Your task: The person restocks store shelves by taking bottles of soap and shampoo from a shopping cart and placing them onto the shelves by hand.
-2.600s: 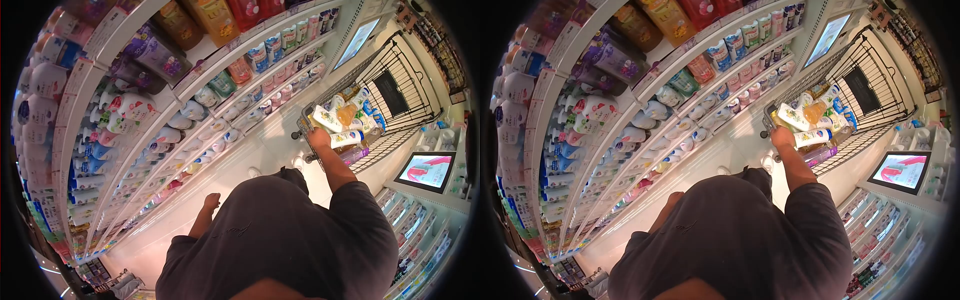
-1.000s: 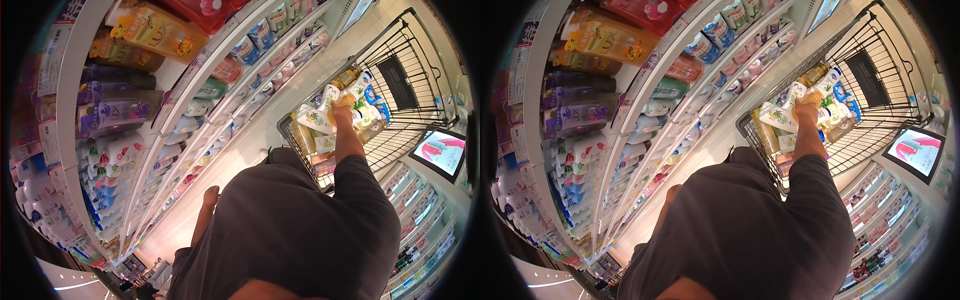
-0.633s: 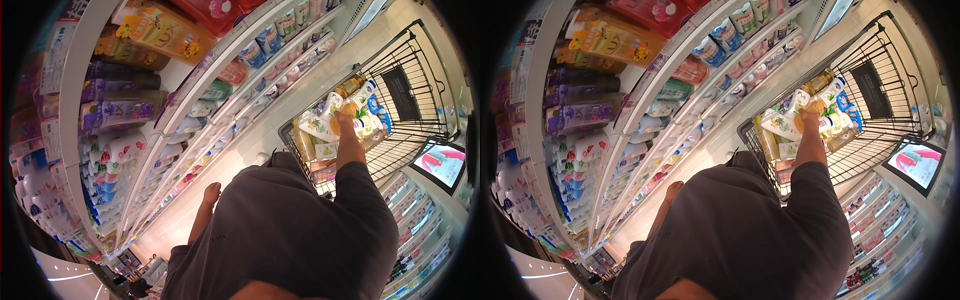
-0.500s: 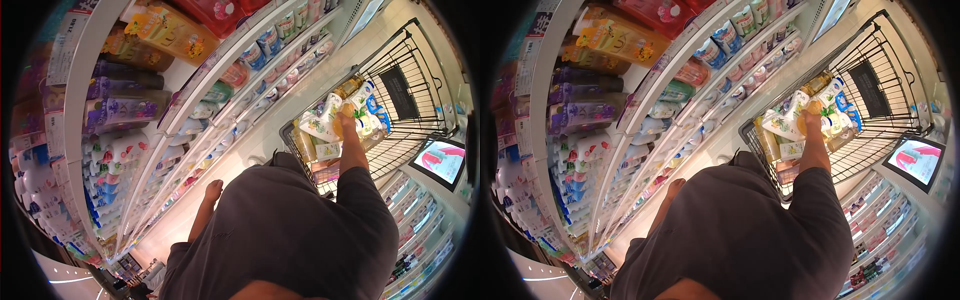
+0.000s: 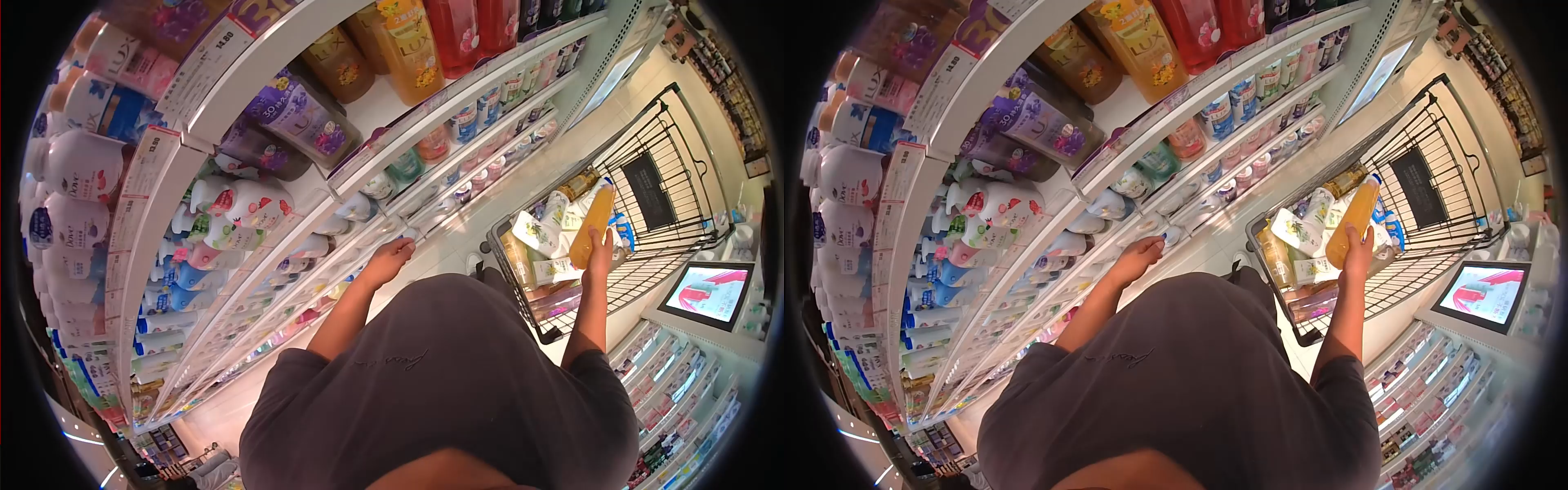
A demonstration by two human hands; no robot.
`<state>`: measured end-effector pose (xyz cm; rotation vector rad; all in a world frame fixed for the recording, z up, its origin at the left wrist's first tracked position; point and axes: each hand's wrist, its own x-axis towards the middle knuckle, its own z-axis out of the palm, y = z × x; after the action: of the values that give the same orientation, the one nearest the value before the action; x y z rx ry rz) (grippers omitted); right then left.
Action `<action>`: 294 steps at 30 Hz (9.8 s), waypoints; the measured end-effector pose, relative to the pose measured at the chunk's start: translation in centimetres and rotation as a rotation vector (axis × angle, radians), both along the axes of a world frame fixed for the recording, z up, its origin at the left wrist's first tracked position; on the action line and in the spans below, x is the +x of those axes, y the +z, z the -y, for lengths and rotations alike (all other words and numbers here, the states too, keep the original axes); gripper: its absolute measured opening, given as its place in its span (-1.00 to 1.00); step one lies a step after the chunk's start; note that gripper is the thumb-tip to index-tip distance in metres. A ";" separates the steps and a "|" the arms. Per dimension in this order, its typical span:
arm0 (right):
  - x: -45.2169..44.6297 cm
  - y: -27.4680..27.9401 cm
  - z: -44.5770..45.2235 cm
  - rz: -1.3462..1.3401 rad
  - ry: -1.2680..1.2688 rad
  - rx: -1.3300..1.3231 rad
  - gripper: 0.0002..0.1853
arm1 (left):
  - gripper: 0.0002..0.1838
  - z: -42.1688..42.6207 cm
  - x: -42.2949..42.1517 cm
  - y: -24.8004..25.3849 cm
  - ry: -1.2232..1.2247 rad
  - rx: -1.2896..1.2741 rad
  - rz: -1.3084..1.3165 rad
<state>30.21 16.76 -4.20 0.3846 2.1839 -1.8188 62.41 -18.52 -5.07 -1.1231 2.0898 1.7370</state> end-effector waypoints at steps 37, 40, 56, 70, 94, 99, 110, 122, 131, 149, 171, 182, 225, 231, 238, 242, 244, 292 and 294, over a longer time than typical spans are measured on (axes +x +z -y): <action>13.5 21.9 20.3 -0.845 1.115 -0.008 0.19 | -0.16 -3.7 -4.5 21.6 0.008 -0.772 -0.649; 13.0 22.1 20.5 -0.859 1.052 -0.145 0.06 | -0.13 -3.3 -5.3 21.7 0.000 -1.020 -0.769; 7.6 23.9 30.8 -1.323 0.788 -0.288 -0.07 | -0.40 -2.5 -2.7 21.4 0.115 -1.145 -0.686; 8.7 23.2 34.8 -1.088 0.852 -0.065 -0.10 | -0.48 -1.7 0.4 20.5 0.202 -1.097 -0.555; 8.4 23.9 37.0 -1.137 0.827 0.394 -0.27 | -0.04 7.1 -2.9 19.7 0.471 -0.987 -0.353; 8.3 23.8 35.5 -1.051 0.860 0.432 -0.31 | -0.08 6.6 -4.1 21.3 0.453 -0.869 -0.220; 3.4 12.7 25.4 -0.925 0.769 0.380 -0.51 | -0.24 7.7 -4.5 19.4 0.470 -0.947 -0.262; 7.1 -4.0 13.7 -0.496 1.065 0.905 -0.40 | -0.26 7.8 -5.0 19.1 0.480 -0.983 -0.238; 7.9 -4.5 13.6 -0.491 1.134 0.943 -0.28 | -0.26 7.6 -5.0 19.7 0.471 -0.974 -0.181; 9.5 -6.1 11.1 -0.537 1.120 0.895 0.04 | -0.21 8.0 -5.8 19.4 0.475 -0.994 -0.148; 9.6 -13.4 8.0 -0.653 1.089 0.879 -0.16 | -0.26 6.1 -3.7 17.7 0.407 -1.316 -0.325; 13.5 -9.6 7.1 -0.229 0.972 0.875 -0.41 | -0.50 -1.3 5.9 -1.6 -0.190 -0.341 -0.071; -6.7 -24.6 -20.1 0.061 0.990 1.299 -0.66 | -0.38 -1.9 11.3 -12.7 -0.297 -0.318 0.491; -5.2 -21.0 -18.2 0.075 0.876 1.354 -0.69 | -0.40 -2.6 11.3 -12.2 -0.269 -0.300 0.492; -4.6 -19.6 -17.6 0.051 0.812 1.316 -0.67 | -0.38 -1.9 11.4 -12.4 -0.274 -0.319 0.471; -4.2 -19.0 -17.8 0.026 0.828 1.307 -0.68 | -0.39 -2.1 11.7 -12.8 -0.278 -0.331 0.456; -3.9 -18.4 -17.8 0.004 0.820 1.305 -0.68 | -0.40 -2.3 11.6 -12.6 -0.278 -0.329 0.447; 9.7 33.4 11.5 -0.960 1.308 0.718 -0.88 | -0.10 -3.5 -5.5 16.9 -0.443 -0.674 -0.708; 10.3 34.7 14.3 -1.025 1.380 0.640 -0.88 | -0.03 -3.7 -5.4 19.4 -0.412 -0.806 -0.841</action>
<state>40.55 2.47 30.48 -1.8190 2.3016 -0.4479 56.98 -14.79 14.36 0.0754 3.3692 1.2656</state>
